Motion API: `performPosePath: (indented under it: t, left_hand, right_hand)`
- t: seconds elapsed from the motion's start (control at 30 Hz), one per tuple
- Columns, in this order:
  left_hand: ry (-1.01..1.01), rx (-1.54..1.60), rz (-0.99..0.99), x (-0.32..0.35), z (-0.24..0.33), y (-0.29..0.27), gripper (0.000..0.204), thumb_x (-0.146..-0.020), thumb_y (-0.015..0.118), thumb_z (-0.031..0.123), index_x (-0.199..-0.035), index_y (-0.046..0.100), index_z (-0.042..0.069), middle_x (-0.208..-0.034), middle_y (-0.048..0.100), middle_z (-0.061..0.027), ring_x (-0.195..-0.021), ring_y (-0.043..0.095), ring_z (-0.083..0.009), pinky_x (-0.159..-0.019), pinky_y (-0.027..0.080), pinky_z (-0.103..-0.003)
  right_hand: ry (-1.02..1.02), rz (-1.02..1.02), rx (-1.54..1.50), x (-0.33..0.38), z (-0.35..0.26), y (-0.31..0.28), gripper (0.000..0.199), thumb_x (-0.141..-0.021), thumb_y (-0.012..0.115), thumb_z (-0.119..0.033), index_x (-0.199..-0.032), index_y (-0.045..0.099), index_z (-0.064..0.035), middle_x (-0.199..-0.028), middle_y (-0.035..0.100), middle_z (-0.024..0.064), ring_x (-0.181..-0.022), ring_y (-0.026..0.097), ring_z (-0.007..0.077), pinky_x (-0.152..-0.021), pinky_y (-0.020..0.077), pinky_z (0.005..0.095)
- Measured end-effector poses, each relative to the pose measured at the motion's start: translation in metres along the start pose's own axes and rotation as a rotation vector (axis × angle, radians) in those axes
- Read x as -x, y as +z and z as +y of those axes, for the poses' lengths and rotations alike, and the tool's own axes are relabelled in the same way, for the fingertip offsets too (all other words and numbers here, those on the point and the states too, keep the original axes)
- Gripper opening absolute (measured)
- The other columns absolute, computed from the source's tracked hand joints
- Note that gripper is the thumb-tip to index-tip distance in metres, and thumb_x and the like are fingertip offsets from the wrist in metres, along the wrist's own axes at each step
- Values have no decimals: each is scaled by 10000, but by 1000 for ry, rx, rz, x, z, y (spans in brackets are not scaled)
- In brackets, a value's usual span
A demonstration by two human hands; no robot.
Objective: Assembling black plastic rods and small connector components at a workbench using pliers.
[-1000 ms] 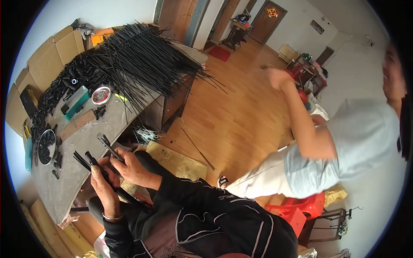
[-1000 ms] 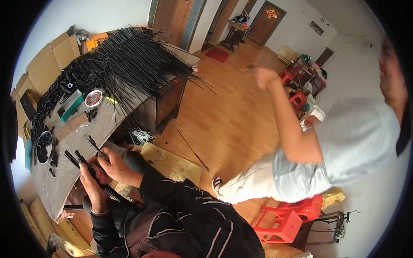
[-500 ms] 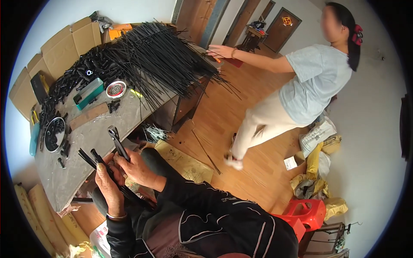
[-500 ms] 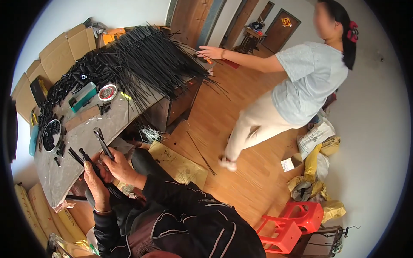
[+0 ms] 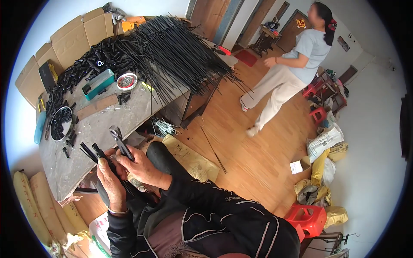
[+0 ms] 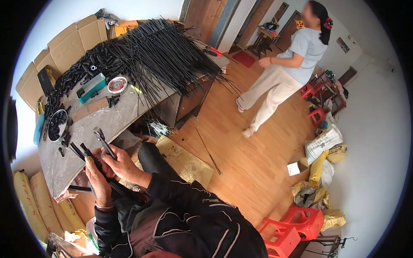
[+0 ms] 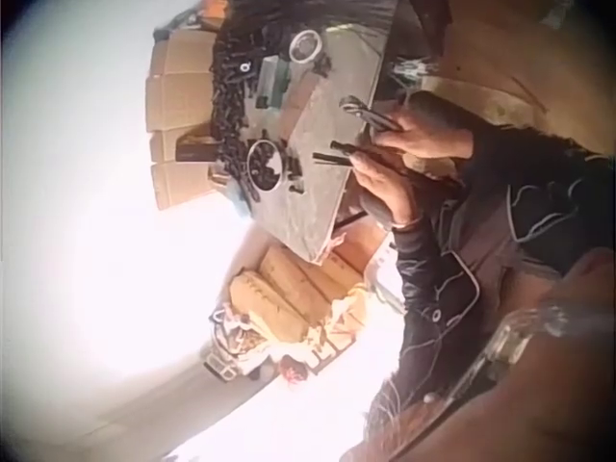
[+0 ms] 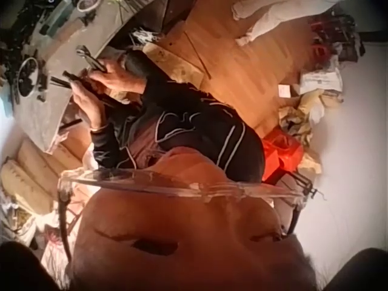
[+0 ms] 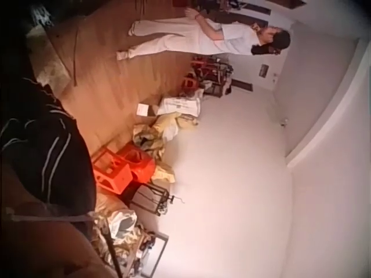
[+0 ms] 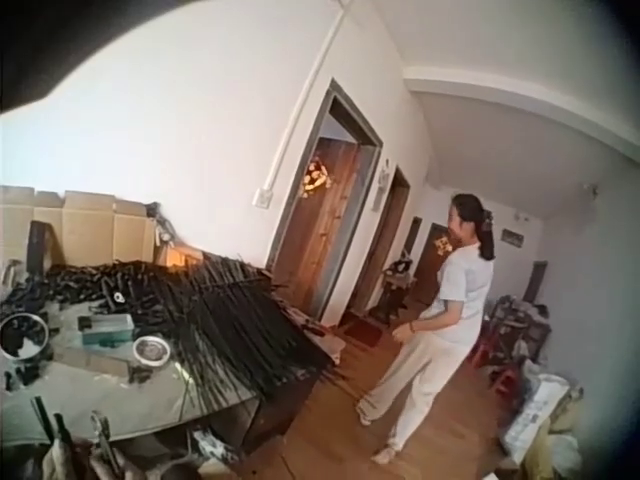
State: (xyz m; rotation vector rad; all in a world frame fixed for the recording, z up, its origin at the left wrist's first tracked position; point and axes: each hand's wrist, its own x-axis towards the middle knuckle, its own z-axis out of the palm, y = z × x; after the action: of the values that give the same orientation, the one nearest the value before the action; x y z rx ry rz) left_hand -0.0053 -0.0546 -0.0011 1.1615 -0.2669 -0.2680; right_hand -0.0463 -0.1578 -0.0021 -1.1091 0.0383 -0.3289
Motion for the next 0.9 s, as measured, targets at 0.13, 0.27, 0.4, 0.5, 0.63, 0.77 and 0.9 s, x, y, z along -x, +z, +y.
performPosePath:
  t: [0.13, 0.27, 0.4, 0.5, 0.63, 0.77, 0.9]
  left_hand:
    - [27, -142, 78, 0, 0, 5, 497, -993, 414, 485, -1045, 587, 22, -622, 482, 45, -469, 408, -30, -402, 307, -178]
    - [46, -152, 74, 0, 1, 10, 489, -993, 417, 484, -1039, 586, 27, -663, 501, 44, -488, 413, -26, -408, 312, -175]
    - [51, -151, 60, 1, 3, 14, 481, -993, 424, 478, -1035, 582, 26, -725, 529, 36, -524, 431, -22, -421, 323, -170]
    - [54, -167, 81, -1, -2, 10, 473, -995, 426, 469, -1032, 581, 24, -743, 535, 34, -534, 435, -21, -430, 330, -169]
    - [38, -189, 96, 0, -1, 10, 454, -1005, 414, 444, -1032, 587, 26, -746, 535, 36, -536, 431, -21, -440, 332, -169]
    - [38, -197, 77, -1, -4, 10, 427, -1021, 391, 401, -1049, 590, 24, -755, 547, 32, -547, 442, -29, -449, 334, -168]
    - [87, -228, 75, 0, -1, 17, 436, -1011, 400, 435, -1045, 583, 40, -706, 523, 39, -520, 431, -33, -434, 333, -176]
  right_hand:
    - [-25, 12, 252, 4, -18, 5, 132, -965, 542, -159, -976, 551, -28, -672, 532, 3, -536, 516, 63, -472, 443, 212]
    - [-203, 49, 424, 3, -10, -3, 124, -947, 560, -133, -957, 557, -9, -727, 560, 24, -616, 534, 79, -525, 449, 249]
    - [-303, 81, 485, 1, -12, -1, 114, -938, 566, -120, -957, 552, -8, -724, 550, 36, -617, 526, 80, -522, 441, 258]
    - [-24, 44, 242, 8, -24, 3, 111, -941, 563, -121, -957, 550, -12, -713, 547, 28, -589, 511, 67, -505, 429, 245]
    - [-237, 37, 352, 5, -8, -2, 104, -938, 557, -113, -970, 569, -14, -776, 493, 24, -553, 484, 72, -473, 409, 243]
    - [-153, 41, 320, 6, -17, -4, 125, -922, 568, -87, -1008, 601, -2, -808, 513, 43, -621, 516, 93, -552, 429, 260]
    - [-151, 43, 374, 7, -25, -3, 94, -938, 579, -108, -948, 562, -17, -743, 524, 15, -561, 535, 59, -500, 437, 228]
